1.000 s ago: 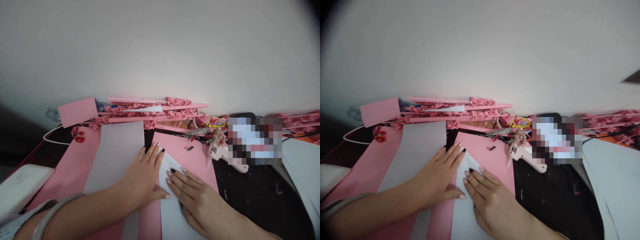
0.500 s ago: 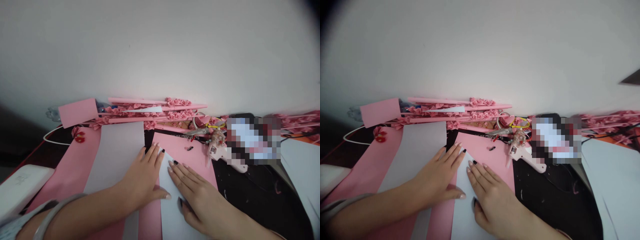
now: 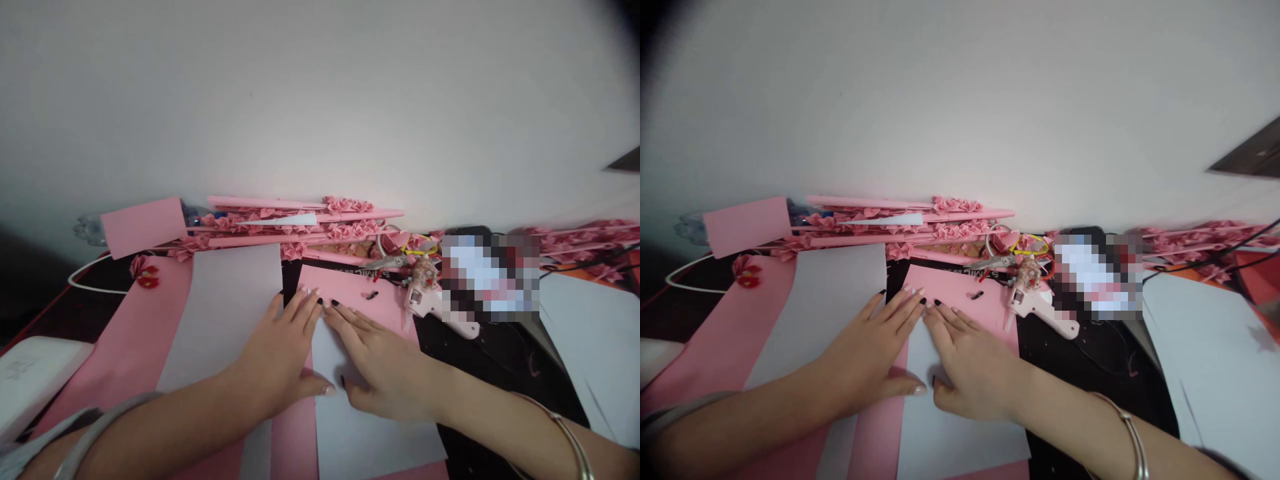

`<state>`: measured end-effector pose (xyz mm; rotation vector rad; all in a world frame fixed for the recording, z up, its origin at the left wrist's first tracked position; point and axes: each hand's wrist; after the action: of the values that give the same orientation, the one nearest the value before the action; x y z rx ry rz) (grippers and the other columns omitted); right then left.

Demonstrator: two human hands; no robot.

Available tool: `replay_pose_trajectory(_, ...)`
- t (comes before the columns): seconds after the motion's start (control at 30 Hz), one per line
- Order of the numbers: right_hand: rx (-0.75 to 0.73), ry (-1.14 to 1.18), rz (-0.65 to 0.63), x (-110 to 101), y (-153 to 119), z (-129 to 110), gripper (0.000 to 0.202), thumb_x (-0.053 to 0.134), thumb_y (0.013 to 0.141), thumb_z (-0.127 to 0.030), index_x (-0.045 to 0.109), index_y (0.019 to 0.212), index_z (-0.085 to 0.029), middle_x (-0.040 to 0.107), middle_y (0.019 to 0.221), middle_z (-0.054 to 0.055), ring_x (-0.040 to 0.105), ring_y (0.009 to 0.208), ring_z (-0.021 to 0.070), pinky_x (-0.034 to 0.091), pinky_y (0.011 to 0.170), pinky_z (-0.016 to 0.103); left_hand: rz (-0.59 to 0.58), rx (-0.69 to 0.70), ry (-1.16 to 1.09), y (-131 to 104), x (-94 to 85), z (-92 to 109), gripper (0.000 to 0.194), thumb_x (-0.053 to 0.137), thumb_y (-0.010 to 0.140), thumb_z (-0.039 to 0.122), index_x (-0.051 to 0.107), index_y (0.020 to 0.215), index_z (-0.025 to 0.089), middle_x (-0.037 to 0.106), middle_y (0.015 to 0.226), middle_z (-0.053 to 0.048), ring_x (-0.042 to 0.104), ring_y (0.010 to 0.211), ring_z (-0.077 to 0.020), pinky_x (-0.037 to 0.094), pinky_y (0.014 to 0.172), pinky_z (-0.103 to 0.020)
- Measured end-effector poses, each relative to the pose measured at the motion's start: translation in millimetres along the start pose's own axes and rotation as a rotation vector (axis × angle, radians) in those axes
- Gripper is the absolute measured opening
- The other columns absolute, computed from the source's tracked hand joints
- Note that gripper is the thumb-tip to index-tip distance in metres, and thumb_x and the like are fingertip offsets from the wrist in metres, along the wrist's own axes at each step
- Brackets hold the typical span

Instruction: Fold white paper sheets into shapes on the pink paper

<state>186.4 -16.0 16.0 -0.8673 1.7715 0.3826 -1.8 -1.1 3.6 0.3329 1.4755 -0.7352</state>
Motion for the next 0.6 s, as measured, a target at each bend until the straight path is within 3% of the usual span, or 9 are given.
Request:
replay_pose_trajectory(0.23,0.034,-0.034,0.081,2.2,-3.6,3.8,0.068,0.046,0.075,-0.018,0.022,0.137,-0.003,0.032,0.140,0.020,0.022,0.132,0.0252,0.025,0.107,0.043,0.006,-0.009,-0.029,0.4,0.7,-0.6,0.103,0.044,0.064,0.074,0.024,0.138,0.004,0.014,0.144,-0.021,0.009,0.133,-0.0375,0.011,0.103,-0.056)
replay_pose_trajectory(0.43,0.129,-0.158,0.066,14.7,-51.4,-1.8,0.068,0.043,0.074,-0.012,0.021,0.138,-0.004,0.032,0.141,0.017,0.027,0.130,0.0252,0.035,0.103,0.040,0.005,-0.021,-0.047,1.4,2.7,-1.9,0.105,0.043,0.062,0.076,0.025,0.138,0.006,0.012,0.146,-0.018,0.005,0.132,-0.0411,0.011,0.104,-0.054)
replay_pose_trajectory(0.6,0.170,-0.272,0.141,22.5,-84.4,-8.7,0.067,0.041,0.074,-0.008,0.022,0.138,-0.005,0.045,0.132,0.017,0.042,0.122,0.0249,0.048,0.092,0.039,-0.011,-0.038,-0.052,1.7,4.8,-3.0,0.105,0.045,0.062,0.075,0.025,0.138,0.006,0.011,0.145,-0.022,0.006,0.132,-0.0411,0.012,0.104,-0.053)
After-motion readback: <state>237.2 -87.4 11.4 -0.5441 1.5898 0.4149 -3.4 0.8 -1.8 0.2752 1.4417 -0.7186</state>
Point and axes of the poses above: each hand's wrist, its own y-axis towards the middle knuckle, its own x-axis out of the palm, z = x × y
